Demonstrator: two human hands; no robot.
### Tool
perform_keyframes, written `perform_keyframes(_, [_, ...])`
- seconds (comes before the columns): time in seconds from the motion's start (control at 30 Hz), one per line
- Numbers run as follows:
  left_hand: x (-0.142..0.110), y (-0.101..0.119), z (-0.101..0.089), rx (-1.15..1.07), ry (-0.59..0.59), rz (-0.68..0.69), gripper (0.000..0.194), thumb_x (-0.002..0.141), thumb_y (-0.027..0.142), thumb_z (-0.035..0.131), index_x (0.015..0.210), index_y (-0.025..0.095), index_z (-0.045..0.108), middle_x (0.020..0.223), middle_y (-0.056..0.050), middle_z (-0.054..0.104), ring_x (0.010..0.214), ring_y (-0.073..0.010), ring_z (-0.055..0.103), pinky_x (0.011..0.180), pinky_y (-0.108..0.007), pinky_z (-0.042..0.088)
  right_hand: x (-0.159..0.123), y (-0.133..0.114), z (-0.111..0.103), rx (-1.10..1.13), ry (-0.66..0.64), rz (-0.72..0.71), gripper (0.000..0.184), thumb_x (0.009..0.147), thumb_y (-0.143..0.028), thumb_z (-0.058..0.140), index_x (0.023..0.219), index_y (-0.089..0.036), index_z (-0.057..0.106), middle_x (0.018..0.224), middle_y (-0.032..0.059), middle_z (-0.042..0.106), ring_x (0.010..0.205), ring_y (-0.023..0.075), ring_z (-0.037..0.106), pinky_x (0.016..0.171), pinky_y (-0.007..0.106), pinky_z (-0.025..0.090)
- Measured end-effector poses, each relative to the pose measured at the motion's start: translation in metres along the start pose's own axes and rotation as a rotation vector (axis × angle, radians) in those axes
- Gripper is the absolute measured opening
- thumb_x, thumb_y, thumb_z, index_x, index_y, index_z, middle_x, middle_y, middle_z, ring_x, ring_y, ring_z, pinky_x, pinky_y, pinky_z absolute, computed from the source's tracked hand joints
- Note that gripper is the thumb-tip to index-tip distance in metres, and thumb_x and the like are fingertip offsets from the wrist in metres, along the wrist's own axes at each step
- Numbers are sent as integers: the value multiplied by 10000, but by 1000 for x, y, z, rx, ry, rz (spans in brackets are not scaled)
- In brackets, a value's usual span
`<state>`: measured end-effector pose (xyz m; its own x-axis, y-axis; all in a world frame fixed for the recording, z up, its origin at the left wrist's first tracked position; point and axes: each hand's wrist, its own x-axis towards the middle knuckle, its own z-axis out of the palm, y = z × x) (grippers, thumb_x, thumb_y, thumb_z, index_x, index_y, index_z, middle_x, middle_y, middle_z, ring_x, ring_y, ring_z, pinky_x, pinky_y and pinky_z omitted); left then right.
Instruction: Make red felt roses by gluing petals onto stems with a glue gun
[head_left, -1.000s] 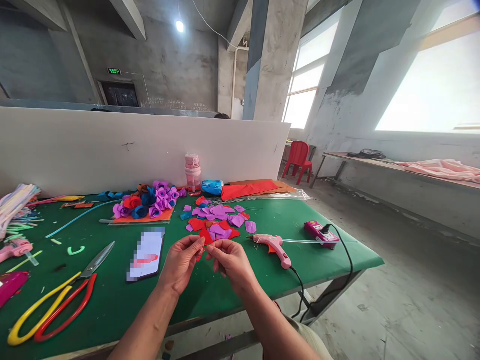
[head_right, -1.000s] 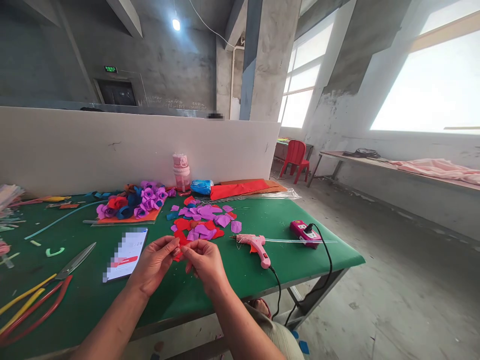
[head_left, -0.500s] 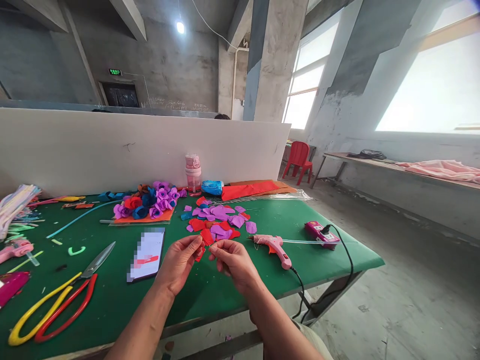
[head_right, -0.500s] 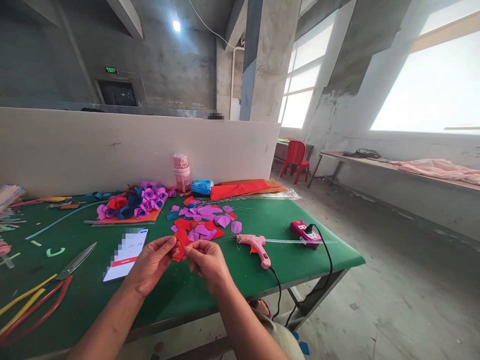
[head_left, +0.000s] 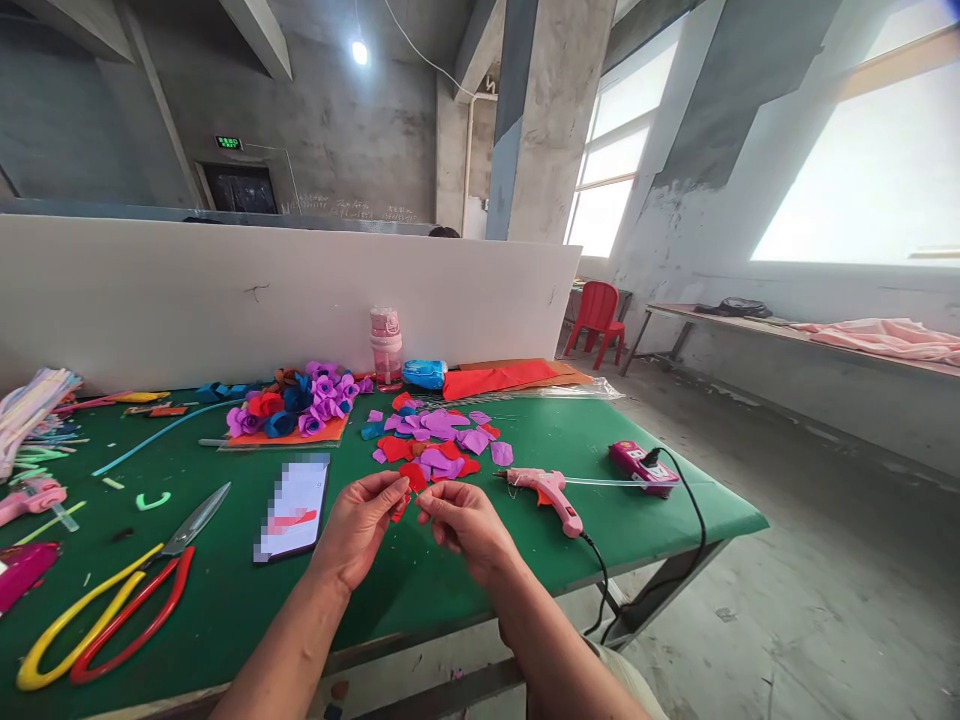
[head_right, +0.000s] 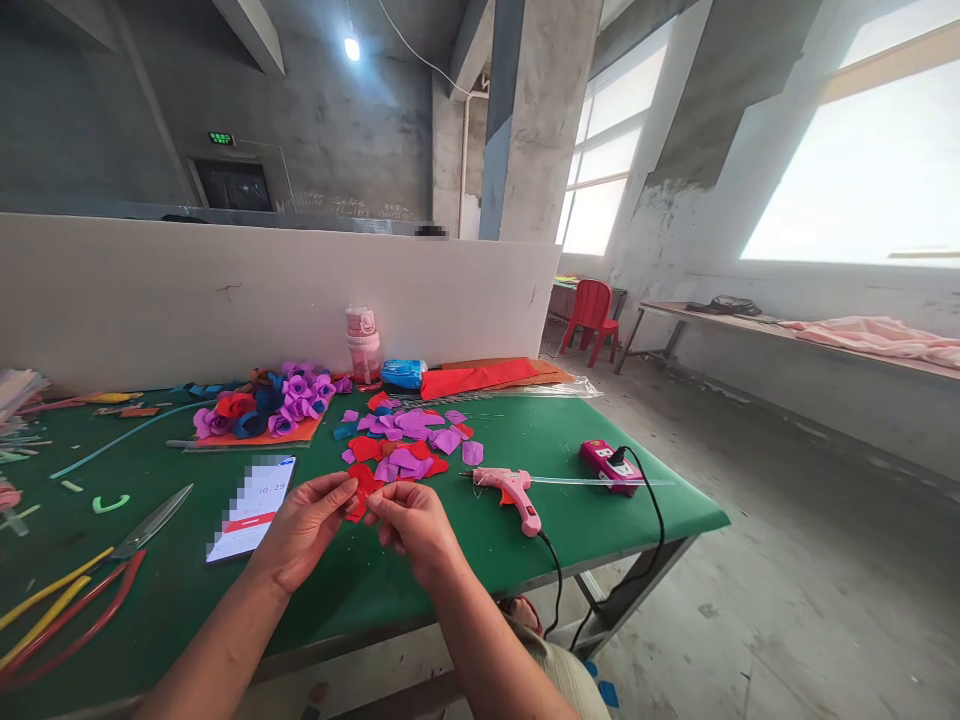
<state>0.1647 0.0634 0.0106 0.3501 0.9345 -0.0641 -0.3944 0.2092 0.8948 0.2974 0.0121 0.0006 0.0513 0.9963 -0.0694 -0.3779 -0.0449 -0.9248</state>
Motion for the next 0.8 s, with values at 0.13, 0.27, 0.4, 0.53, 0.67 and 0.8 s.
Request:
perform_keyframes(0.13, [1,-1,2,-24,12,4,161,544,208,792,628,132,677,542,29,562,529,-67,474,539,-199,390,1,1,0,29,-17,7,309,611,-390,728,658,-125,577,569,-17,597,332,13,400,306,155,168])
perform_keyframes(0.27, [1,-1,3,-74,21,-4,163,538,197,797,623,139,671,530,33,560,524,-61,470,531,-186,389,1,2,-1,19,-34,11,299,638,-390,712,665,-123,581,567,-14,599,337,14,405,311,154,179])
perform_keyframes(0.4, [2,0,1,-124,-5,-6,158,552,185,792,603,148,647,515,42,535,525,-64,474,538,-188,403,2,5,-1,2,-37,20,297,652,-393,704,661,-123,579,558,-16,594,339,14,399,315,155,185])
perform_keyframes(0.53, [3,1,-3,-150,-60,-39,156,594,229,774,638,136,656,581,16,570,554,-77,492,559,-207,431,3,6,-1,33,-50,1,306,645,-402,707,678,-122,588,558,-18,591,345,14,398,318,155,178])
perform_keyframes(0.67, [3,1,-6,-86,-68,-60,177,623,255,760,710,120,685,688,-27,629,586,-78,515,581,-204,440,4,5,0,71,-29,-11,313,625,-401,722,667,-126,578,545,-26,577,348,15,394,318,156,163])
perform_keyframes(0.8, [1,0,-3,-41,-53,-54,180,603,256,772,697,123,697,666,-32,641,600,-85,524,601,-203,435,4,5,0,84,-40,-3,306,622,-391,723,669,-125,580,551,-21,580,350,16,397,319,157,166])
